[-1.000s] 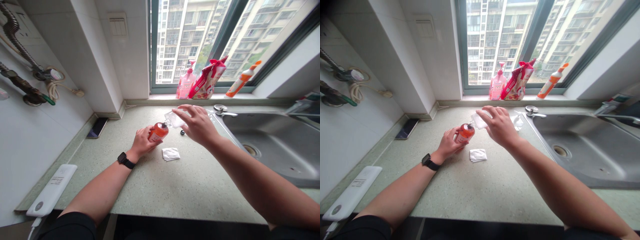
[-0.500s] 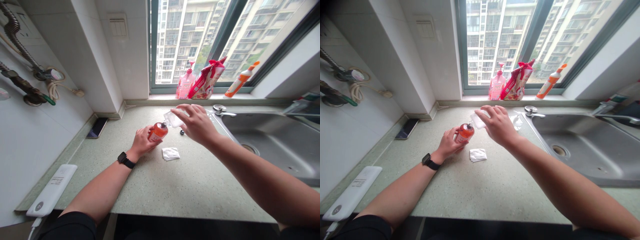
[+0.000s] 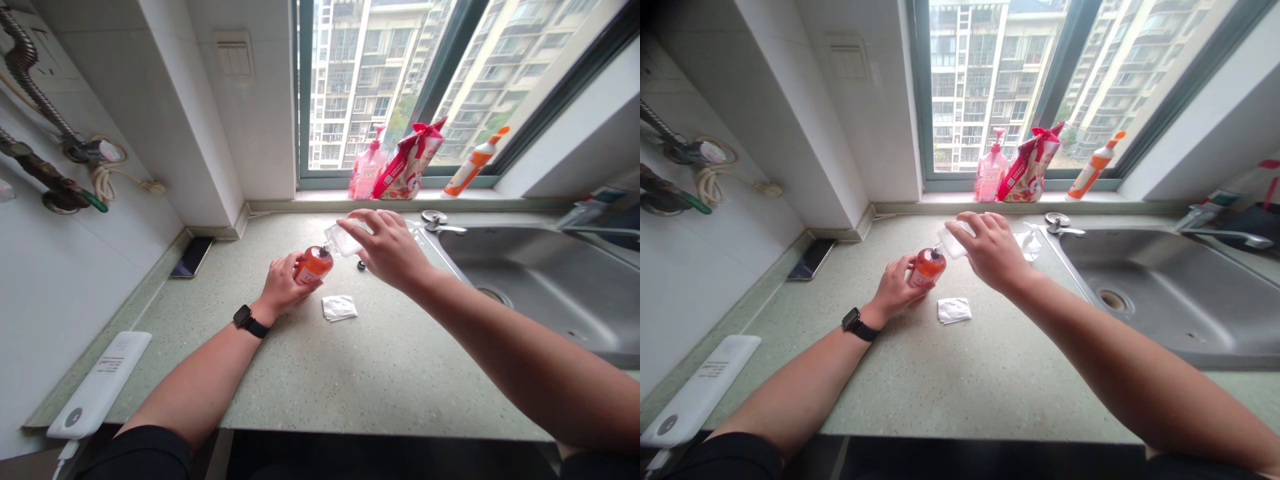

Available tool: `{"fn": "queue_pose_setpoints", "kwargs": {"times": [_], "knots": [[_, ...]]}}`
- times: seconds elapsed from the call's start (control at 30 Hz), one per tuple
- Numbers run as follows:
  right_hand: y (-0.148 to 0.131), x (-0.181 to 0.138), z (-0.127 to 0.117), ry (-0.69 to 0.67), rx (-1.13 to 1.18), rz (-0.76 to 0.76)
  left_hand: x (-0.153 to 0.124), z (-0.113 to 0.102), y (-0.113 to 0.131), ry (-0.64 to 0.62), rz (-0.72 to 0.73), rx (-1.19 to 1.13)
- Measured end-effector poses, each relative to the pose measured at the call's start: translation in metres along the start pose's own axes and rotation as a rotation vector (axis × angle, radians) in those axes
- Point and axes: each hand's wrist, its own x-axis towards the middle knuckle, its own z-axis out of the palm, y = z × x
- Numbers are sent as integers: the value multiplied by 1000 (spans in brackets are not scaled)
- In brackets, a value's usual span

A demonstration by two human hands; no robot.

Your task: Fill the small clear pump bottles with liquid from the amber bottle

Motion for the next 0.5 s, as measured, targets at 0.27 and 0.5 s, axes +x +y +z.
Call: {"fn": "queue_pose_setpoints", "kwargs": {"times": [0.27, 0.5], "knots": [[-5, 4, -4, -16, -32, -12, 0, -1, 2, 10, -12, 4], [-7, 7, -4, -15, -40, -19, 0, -2, 2, -1, -36, 14]]}}
